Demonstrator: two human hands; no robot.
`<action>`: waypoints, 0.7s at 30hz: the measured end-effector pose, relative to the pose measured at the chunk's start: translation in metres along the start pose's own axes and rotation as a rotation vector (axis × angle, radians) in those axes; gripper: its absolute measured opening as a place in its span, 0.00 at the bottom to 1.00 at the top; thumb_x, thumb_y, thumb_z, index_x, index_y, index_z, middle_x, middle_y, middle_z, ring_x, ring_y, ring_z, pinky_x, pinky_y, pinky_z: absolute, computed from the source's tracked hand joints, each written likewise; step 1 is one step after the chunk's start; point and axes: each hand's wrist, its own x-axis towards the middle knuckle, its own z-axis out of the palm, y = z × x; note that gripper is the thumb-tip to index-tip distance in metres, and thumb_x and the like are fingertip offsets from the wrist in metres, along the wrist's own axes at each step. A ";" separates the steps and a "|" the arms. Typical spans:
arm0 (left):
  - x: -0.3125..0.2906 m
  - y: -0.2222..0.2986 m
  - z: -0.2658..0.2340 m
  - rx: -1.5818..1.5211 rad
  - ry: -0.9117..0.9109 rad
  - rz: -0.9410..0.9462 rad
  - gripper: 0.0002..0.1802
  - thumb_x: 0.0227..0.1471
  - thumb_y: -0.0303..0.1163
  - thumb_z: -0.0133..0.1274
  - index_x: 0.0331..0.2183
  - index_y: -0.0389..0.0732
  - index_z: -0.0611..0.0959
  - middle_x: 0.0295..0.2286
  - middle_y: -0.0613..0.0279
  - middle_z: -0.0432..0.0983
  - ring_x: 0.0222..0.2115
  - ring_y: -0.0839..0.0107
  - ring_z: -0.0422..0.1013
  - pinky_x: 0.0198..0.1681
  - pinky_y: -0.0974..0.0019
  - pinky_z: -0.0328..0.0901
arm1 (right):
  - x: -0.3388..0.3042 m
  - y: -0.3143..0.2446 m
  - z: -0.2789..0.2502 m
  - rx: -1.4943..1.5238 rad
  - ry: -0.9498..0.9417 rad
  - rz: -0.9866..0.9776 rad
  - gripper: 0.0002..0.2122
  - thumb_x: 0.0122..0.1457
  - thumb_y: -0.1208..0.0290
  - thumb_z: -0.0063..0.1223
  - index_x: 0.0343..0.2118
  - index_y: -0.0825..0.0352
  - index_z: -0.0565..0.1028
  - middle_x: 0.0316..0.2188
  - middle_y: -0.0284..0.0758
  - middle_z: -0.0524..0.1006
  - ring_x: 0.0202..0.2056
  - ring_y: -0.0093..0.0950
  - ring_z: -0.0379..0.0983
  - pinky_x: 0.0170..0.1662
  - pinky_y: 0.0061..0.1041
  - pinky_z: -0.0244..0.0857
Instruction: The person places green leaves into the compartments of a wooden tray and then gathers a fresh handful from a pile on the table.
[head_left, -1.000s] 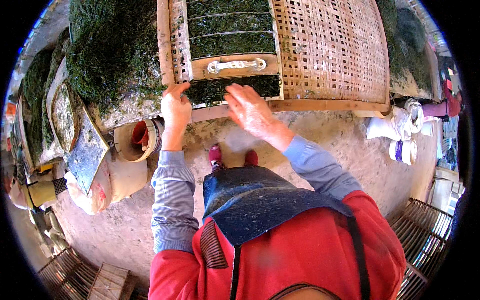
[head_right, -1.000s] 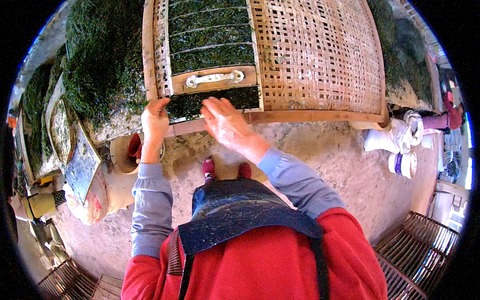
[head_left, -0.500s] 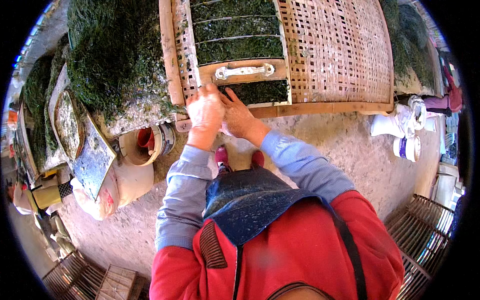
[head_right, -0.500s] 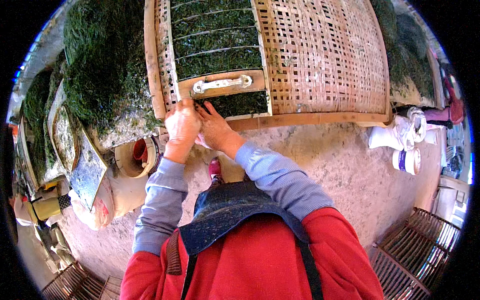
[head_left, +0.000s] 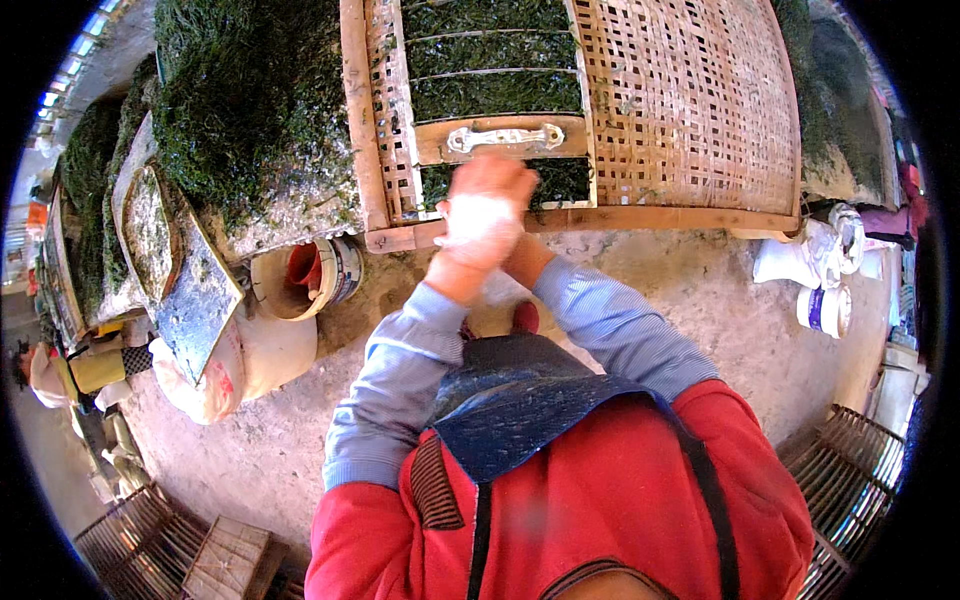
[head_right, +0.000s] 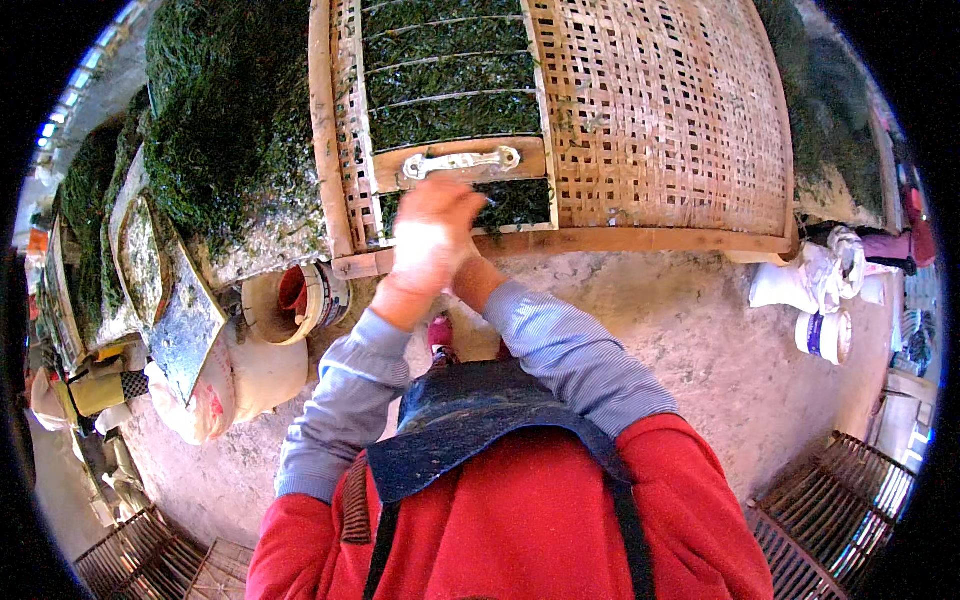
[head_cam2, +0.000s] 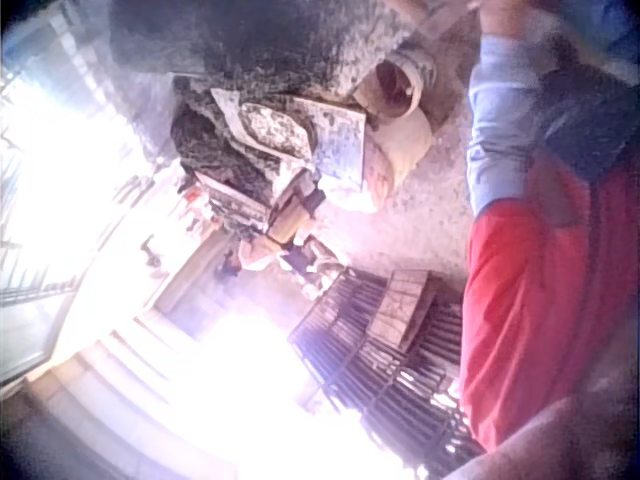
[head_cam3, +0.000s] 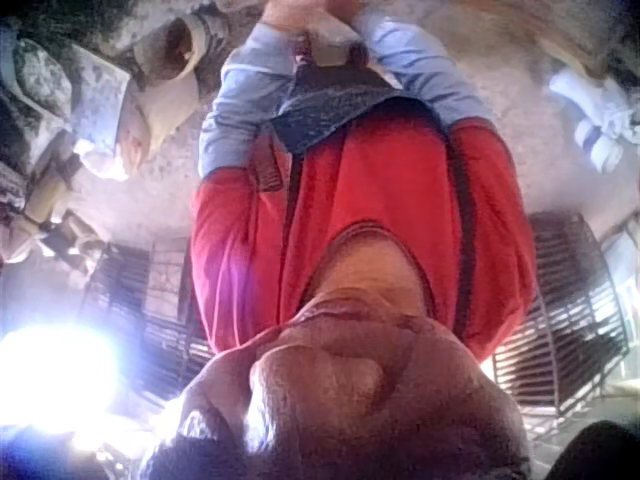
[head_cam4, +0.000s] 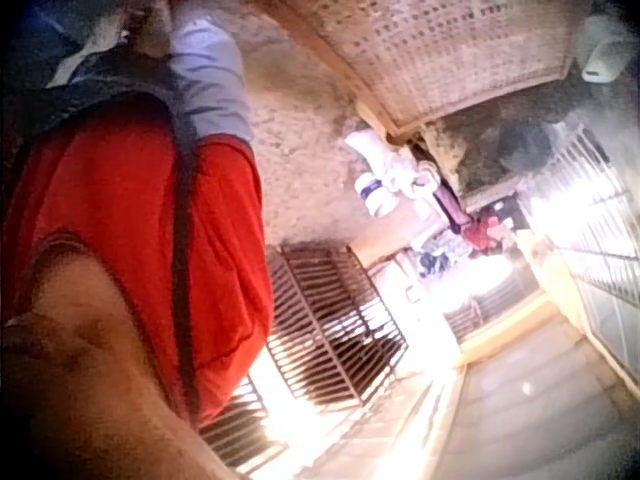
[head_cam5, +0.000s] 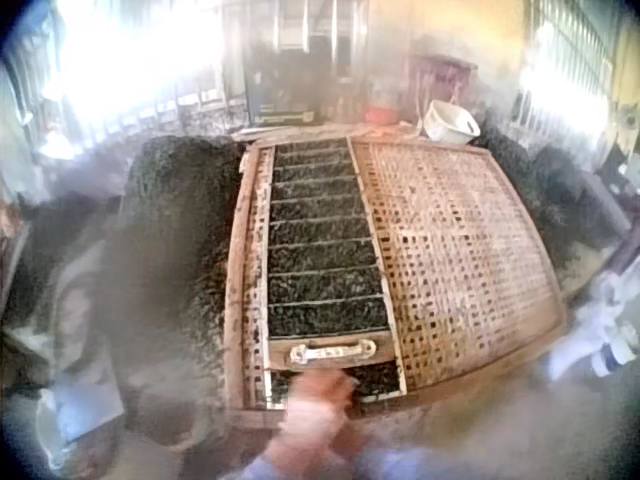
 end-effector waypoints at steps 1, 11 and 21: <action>-0.011 -0.013 -0.009 0.036 0.049 -0.127 0.09 0.35 0.28 0.54 0.26 0.46 0.81 0.37 0.61 0.71 0.42 0.59 0.64 0.45 0.60 0.60 | 0.003 0.000 -0.004 -0.003 0.036 0.026 0.16 0.49 0.65 0.48 0.41 0.66 0.71 0.47 0.43 0.69 0.50 0.34 0.64 0.50 0.34 0.60; -0.067 -0.064 0.009 0.092 0.214 -0.610 0.08 0.34 0.31 0.62 0.25 0.51 0.85 0.51 0.59 0.61 0.54 0.48 0.51 0.55 0.51 0.51 | -0.004 -0.008 -0.071 0.095 0.237 -0.022 0.09 0.48 0.71 0.49 0.33 0.65 0.73 0.32 0.33 0.73 0.35 0.33 0.71 0.42 0.35 0.64; -0.059 -0.161 -0.052 -0.350 0.272 -0.689 0.09 0.42 0.19 0.53 0.30 0.38 0.82 0.27 0.61 0.78 0.28 0.73 0.73 0.35 0.72 0.67 | 0.011 0.002 -0.060 0.145 0.252 0.308 0.07 0.45 0.68 0.57 0.30 0.58 0.79 0.29 0.27 0.71 0.33 0.29 0.68 0.36 0.30 0.64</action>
